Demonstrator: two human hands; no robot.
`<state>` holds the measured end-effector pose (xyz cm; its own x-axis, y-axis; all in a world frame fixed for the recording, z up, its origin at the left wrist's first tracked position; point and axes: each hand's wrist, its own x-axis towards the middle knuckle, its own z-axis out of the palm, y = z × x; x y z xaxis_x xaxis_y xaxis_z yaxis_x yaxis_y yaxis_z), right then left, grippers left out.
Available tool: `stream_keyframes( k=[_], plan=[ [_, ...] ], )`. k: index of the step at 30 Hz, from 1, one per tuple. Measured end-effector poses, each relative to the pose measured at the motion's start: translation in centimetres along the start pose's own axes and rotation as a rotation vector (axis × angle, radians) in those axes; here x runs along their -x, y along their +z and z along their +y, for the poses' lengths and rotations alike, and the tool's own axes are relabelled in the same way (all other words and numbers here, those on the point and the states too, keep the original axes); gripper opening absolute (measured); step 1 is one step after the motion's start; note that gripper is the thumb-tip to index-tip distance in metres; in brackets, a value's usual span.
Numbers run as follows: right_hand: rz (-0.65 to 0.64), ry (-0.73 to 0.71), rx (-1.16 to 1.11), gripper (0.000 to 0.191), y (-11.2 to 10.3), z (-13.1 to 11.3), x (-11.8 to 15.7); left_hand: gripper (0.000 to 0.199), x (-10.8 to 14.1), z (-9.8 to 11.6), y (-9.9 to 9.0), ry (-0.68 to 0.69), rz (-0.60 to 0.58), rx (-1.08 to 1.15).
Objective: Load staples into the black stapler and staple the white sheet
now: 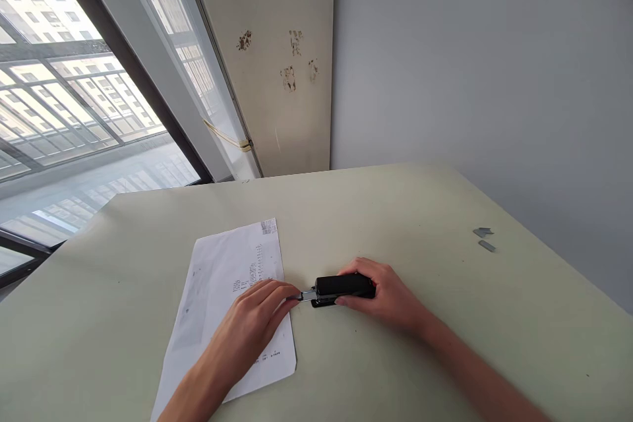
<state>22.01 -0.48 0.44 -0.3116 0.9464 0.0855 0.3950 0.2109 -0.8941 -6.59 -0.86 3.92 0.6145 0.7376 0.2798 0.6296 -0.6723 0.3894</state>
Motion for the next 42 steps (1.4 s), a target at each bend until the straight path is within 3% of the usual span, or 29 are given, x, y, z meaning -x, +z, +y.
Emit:
stream_keyframes(
  k=[18, 42],
  plan=[
    [0.007, 0.000, 0.003, 0.021, 0.1, 0.1, 0.0, 0.018, 0.3, -0.3, 0.5, 0.077, 0.073, -0.018],
    [0.004, -0.002, 0.015, 0.020, 0.0, -0.2, 0.1, 0.019, 0.0, -0.4, 0.9, 0.005, 0.062, -0.028]
  ],
)
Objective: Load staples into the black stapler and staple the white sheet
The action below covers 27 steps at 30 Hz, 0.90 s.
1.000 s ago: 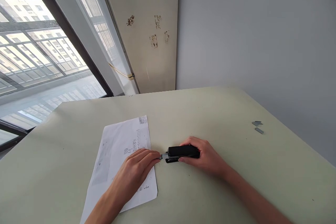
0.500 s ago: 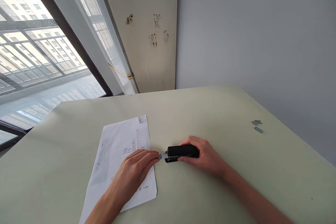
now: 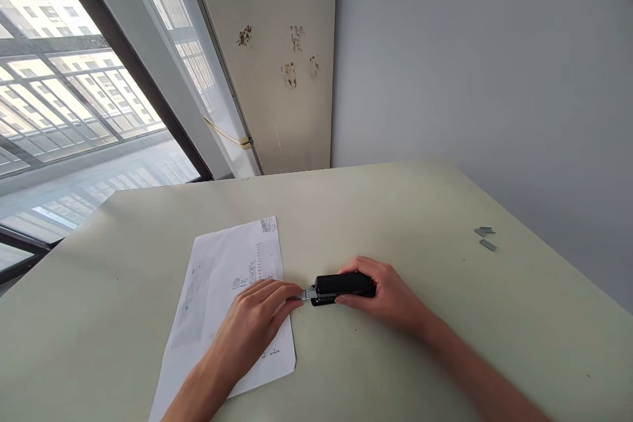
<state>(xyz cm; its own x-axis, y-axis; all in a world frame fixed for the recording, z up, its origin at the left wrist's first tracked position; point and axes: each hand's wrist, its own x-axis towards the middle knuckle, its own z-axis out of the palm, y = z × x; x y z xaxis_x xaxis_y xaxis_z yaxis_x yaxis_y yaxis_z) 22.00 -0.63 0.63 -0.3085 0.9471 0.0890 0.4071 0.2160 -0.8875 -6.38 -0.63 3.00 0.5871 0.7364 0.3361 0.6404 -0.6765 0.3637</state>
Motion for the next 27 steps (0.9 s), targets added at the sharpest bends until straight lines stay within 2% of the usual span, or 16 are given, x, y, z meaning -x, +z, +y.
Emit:
stream_keyframes(
  k=[7, 12, 17, 23, 27],
  plan=[
    [0.000, -0.003, -0.015, 0.021, 0.0, 0.0, 0.0, 0.019, 0.4, -1.8, -1.2, -0.030, 0.011, 0.044],
    [-0.015, 0.012, -0.042, 0.023, -0.2, -0.1, 0.0, 0.016, 0.8, -2.4, -1.1, -0.053, -0.019, 0.130],
    [-0.061, 0.010, -0.089, 0.023, -0.7, -0.3, 0.1, 0.013, 0.9, -1.7, -0.5, -0.024, -0.045, 0.204],
    [-0.136, -0.076, -0.125, 0.024, -1.0, -0.1, 0.2, 0.009, 0.5, -0.1, 0.3, 0.036, -0.059, 0.297],
    [-0.166, -0.071, -0.163, 0.023, -1.2, -0.2, 0.2, 0.013, 0.3, 0.5, 0.5, 0.040, -0.063, 0.315]
  ],
)
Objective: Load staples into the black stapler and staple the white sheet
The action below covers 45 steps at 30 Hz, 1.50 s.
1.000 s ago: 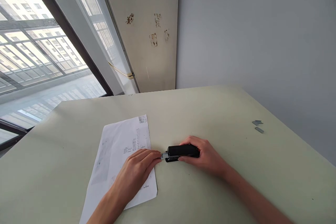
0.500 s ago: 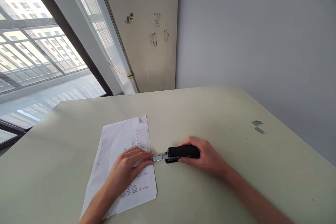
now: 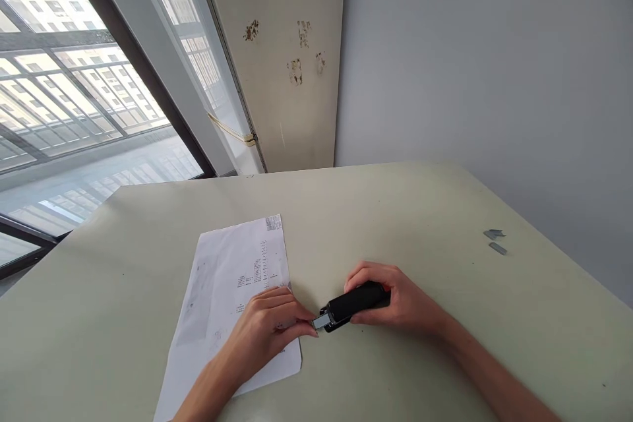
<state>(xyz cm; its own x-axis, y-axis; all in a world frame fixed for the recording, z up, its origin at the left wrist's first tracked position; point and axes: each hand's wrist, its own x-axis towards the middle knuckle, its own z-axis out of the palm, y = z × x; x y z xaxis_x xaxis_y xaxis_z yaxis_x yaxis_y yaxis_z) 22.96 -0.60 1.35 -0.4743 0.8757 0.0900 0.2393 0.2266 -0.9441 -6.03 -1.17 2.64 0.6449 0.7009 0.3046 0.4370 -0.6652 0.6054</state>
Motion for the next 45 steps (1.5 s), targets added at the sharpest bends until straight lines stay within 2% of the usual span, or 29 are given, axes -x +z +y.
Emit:
stream_keyframes(
  k=[9, 15, 37, 41, 45],
  plan=[
    [-0.068, 0.011, -0.077, 0.027, 0.5, -0.4, 0.1, 0.019, -0.1, 0.0, 1.0, 0.045, -0.012, 0.053],
    [-0.085, -0.004, -0.045, 0.025, 1.4, -0.8, 0.2, 0.035, -0.1, 0.1, 1.5, -0.015, -0.004, 0.035],
    [-0.041, 0.042, -0.028, 0.028, 2.2, -0.6, 0.5, 0.021, 0.1, -0.5, 1.7, 0.023, 0.011, -0.016],
    [-0.027, 0.016, -0.058, 0.028, 2.3, -0.4, 0.3, 0.020, 0.2, -0.4, 1.1, 0.033, -0.009, -0.016],
    [0.009, -0.013, -0.081, 0.029, 2.3, -0.1, 0.0, 0.025, 0.1, -1.4, -1.3, -0.049, -0.097, -0.024]
  ],
)
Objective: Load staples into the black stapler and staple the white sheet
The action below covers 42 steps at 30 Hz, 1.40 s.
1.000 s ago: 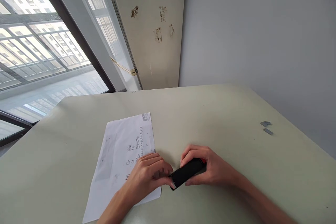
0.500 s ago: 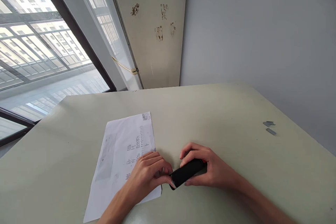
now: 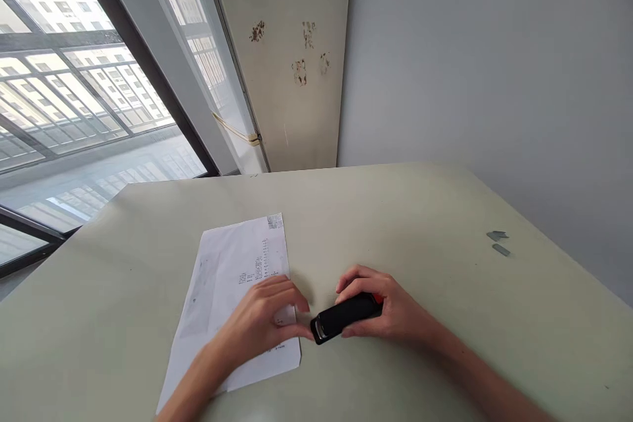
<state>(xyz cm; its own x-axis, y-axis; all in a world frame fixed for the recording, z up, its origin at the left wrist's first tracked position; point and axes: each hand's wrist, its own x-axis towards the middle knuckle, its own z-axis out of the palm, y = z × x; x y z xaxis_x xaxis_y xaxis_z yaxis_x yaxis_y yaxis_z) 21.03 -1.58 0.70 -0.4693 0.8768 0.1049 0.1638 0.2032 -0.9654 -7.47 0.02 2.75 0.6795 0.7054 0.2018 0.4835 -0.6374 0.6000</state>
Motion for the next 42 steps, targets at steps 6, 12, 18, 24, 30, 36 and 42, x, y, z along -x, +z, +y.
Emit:
stream_keyframes(
  k=[6, 12, 18, 24, 30, 36, 42],
  plan=[
    [0.139, 0.056, -0.019, 0.023, -1.2, 0.3, 0.0, 0.035, -1.1, -5.6, -4.7, -0.400, 0.257, -0.235],
    [0.243, 0.077, 0.038, 0.024, -2.4, 1.0, -0.1, 0.047, -2.8, -11.0, -5.4, -0.572, 0.416, -0.403],
    [0.309, 0.113, 0.111, 0.024, -2.7, 1.1, 0.0, 0.048, -3.4, -12.3, -4.0, -0.601, 0.473, -0.435],
    [0.309, 0.164, 0.137, 0.025, -2.4, 0.7, 0.1, 0.036, -3.4, -10.0, -2.0, -0.486, 0.430, -0.422],
    [0.295, 0.188, 0.163, 0.028, -2.4, 0.4, 0.3, 0.031, -3.8, -7.2, 0.0, -0.391, 0.380, -0.408],
    [0.298, 0.208, 0.182, 0.030, -2.3, 0.1, 0.3, 0.035, -4.0, -6.3, 0.7, -0.401, 0.399, -0.413],
    [0.296, 0.212, 0.180, 0.029, -2.4, 0.3, 0.2, 0.036, -3.9, -6.1, 0.5, -0.404, 0.372, -0.373]
  ],
)
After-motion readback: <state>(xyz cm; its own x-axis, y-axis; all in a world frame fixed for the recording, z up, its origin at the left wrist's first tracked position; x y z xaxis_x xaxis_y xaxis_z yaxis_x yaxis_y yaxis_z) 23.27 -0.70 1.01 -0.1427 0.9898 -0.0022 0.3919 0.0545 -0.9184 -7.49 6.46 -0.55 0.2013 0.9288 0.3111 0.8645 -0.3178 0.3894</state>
